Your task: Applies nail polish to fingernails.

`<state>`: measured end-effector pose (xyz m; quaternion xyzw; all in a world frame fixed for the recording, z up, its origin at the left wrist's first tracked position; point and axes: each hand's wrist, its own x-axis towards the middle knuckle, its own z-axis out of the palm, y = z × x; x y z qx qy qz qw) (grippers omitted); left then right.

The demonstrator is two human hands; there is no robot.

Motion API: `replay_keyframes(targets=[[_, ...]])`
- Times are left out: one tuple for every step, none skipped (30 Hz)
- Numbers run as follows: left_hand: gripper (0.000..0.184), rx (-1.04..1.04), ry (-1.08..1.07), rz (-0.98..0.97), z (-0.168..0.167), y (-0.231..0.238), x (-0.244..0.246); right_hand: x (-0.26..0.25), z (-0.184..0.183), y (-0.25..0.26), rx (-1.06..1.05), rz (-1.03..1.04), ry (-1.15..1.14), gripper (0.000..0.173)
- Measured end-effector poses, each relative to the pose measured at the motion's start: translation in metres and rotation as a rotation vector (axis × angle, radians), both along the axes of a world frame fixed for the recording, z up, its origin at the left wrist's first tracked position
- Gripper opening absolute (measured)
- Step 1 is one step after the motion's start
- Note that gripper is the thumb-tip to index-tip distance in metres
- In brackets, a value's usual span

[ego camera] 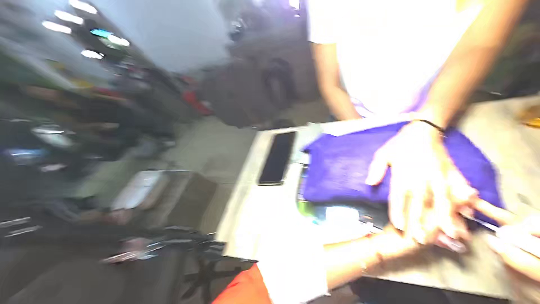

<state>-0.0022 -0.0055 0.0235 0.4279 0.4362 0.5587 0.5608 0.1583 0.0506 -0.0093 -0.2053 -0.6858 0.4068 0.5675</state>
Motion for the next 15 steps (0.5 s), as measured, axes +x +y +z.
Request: replay_keyframes(targets=[[0.018, 0.084, -0.104, -0.058, -0.02, 0.002, -0.002, -0.002, -0.002, 0.001, 0.031, -0.027, 0.029, 0.029], [0.022, 0.133, -0.145, -0.059, -0.028, 0.005, -0.001, -0.006, 0.001, 0.001, 0.051, -0.032, 0.047, 0.032], [0.026, 0.163, -0.15, -0.024, -0.031, 0.009, 0.002, -0.009, 0.005, 0.0, 0.049, -0.017, 0.066, 0.034], [0.03, 0.161, -0.135, 0.006, -0.03, 0.01, 0.004, -0.011, 0.008, -0.002, 0.037, 0.0, 0.08, 0.033], [0.031, 0.154, -0.111, 0.013, -0.028, 0.011, 0.004, -0.012, 0.01, -0.003, 0.02, 0.016, 0.094, 0.033], [0.033, 0.142, -0.091, 0.023, -0.028, 0.011, 0.005, -0.012, 0.011, -0.003, 0.008, 0.019, 0.1, 0.033], [0.034, 0.124, -0.064, 0.023, -0.027, 0.01, 0.004, -0.013, 0.012, -0.004, 0.007, 0.013, 0.097, 0.033], [0.034, 0.101, -0.046, 0.015, -0.026, 0.008, 0.002, -0.014, 0.012, -0.004, 0.011, 0.008, 0.091, 0.033], [0.033, 0.07, -0.029, 0.001, -0.025, 0.003, 0.0, -0.015, 0.012, -0.004, 0.018, 0.004, 0.083, 0.033], [0.032, 0.049, -0.013, -0.006, -0.024, -0.001, -0.002, -0.015, 0.012, -0.003, 0.027, -0.005, 0.073, 0.033], [0.032, 0.044, -0.01, -0.005, -0.024, -0.001, -0.002, -0.016, 0.012, -0.003, 0.037, -0.013, 0.065, 0.033], [0.032, 0.044, -0.022, 0.008, -0.023, 0.002, 0.0, -0.016, 0.012, -0.003, 0.048, -0.02, 0.06, 0.032], [0.032, 0.058, -0.043, 0.04, -0.023, 0.008, 0.003, -0.017, 0.012, -0.003, 0.056, -0.023, 0.056, 0.032], [0.031, 0.079, -0.06, 0.063, -0.023, 0.011, 0.004, -0.018, 0.013, -0.003, 0.063, -0.022, 0.05, 0.032], [0.031, 0.084, -0.056, 0.07, -0.022, 0.012, 0.004, -0.018, 0.013, -0.003, 0.063, -0.023, 0.045, 0.033]])
